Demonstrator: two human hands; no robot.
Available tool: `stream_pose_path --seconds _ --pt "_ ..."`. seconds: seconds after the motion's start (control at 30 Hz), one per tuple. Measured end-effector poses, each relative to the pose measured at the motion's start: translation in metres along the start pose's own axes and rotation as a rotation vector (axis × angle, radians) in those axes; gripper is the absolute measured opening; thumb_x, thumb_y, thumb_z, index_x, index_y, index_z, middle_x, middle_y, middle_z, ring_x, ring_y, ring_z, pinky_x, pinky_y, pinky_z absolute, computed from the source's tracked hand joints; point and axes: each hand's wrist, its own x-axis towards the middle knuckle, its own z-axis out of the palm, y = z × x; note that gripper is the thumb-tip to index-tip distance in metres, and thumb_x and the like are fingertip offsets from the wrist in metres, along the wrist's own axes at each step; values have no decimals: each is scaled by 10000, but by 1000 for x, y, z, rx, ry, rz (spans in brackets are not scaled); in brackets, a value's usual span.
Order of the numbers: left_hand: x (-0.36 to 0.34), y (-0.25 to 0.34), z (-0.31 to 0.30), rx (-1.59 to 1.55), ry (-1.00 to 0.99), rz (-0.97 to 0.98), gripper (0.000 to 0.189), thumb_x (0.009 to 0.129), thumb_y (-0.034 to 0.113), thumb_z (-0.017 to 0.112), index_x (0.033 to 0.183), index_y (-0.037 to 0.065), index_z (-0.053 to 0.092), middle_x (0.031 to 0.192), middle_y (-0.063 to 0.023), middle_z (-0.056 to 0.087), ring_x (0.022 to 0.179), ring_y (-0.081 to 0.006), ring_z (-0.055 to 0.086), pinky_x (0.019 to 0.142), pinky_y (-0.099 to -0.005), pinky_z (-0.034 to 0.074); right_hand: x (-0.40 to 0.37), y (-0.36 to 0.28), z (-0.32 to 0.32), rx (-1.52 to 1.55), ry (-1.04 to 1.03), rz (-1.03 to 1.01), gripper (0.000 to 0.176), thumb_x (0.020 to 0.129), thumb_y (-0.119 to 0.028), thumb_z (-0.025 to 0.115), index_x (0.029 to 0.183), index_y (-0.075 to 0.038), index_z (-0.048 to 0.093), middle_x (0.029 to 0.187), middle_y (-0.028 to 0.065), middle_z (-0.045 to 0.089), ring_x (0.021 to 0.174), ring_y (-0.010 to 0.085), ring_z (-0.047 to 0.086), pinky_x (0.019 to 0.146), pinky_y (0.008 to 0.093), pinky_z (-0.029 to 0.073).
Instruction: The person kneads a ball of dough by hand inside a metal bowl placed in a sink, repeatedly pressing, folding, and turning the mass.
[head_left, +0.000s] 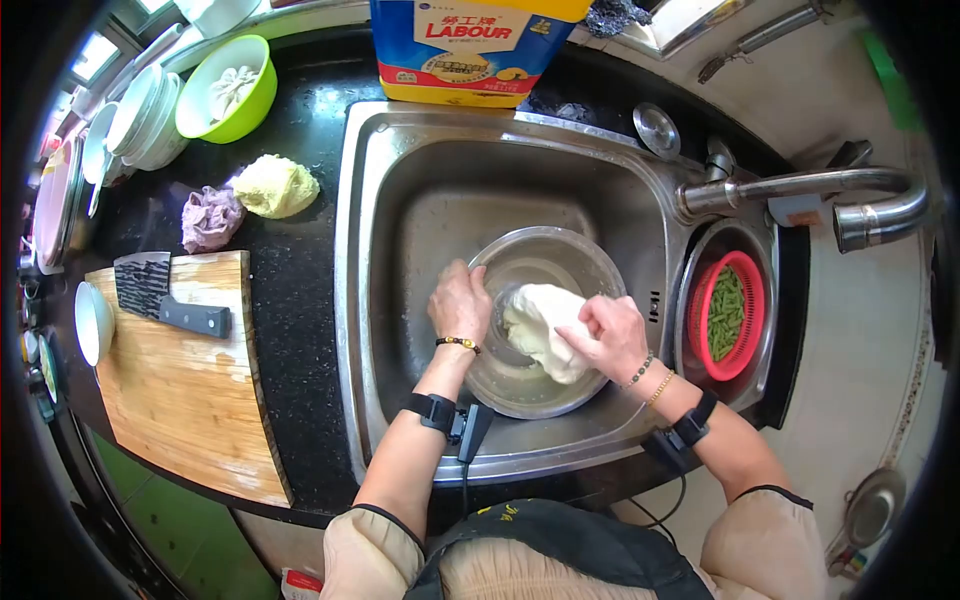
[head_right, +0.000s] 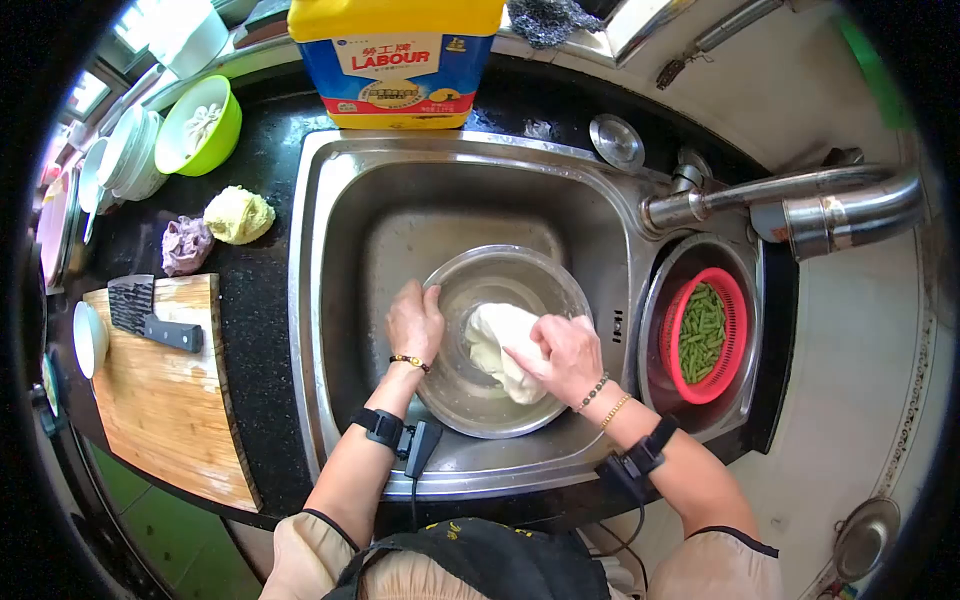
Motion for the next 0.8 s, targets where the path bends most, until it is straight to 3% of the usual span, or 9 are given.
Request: stream_pose_path --seconds 0.03,0.1,0.13,0.27,0.57,0.8 --pt "0 -2 0 9 8 0 256 889 281 533 832 32 554 845 -209 626 799 -417 606 697 -502 470 3 -2 5 -1 0 -7 372 671 -319 758 857 -59 568 819 120 544 873 272 538 774 366 421" --pt "0 2 -3 21 -4 -27 254 888 279 534 840 31 557 850 -209 625 807 -414 608 701 -500 473 13 -12 22 -153 314 -528 308 673 -260 729 852 -68 568 858 103 534 886 275 529 841 407 398" --pt "-1 2 -4 29 -28 -48 252 887 278 534 848 30 560 855 -209 625 814 -410 609 705 -497 475 14 -19 30 -103 375 -512 246 693 -184 679 887 -72 576 946 96 539 963 281 525 916 466 362" --pt "0 -1 1 9 -13 -25 248 884 274 539 853 29 565 863 -206 624 826 -400 612 710 -490 481 25 -27 47 -180 312 -480 259 743 -110 589 997 -61 585 1096 117 541 1117 287 497 979 482 339" --pt "-2 2 1 26 2 -64 230 870 256 559 836 28 568 840 -191 624 815 -379 617 699 -474 485 26 -22 82 -378 266 -500 273 733 -154 566 990 -65 602 1154 155 531 1140 299 480 939 463 362" --pt "0 3 0 -43 49 -52 263 881 271 541 818 16 546 838 -212 612 816 -415 596 701 -498 462 43 -21 101 -462 216 -467 269 730 -189 563 972 -82 611 1196 146 503 1175 298 442 909 474 358"
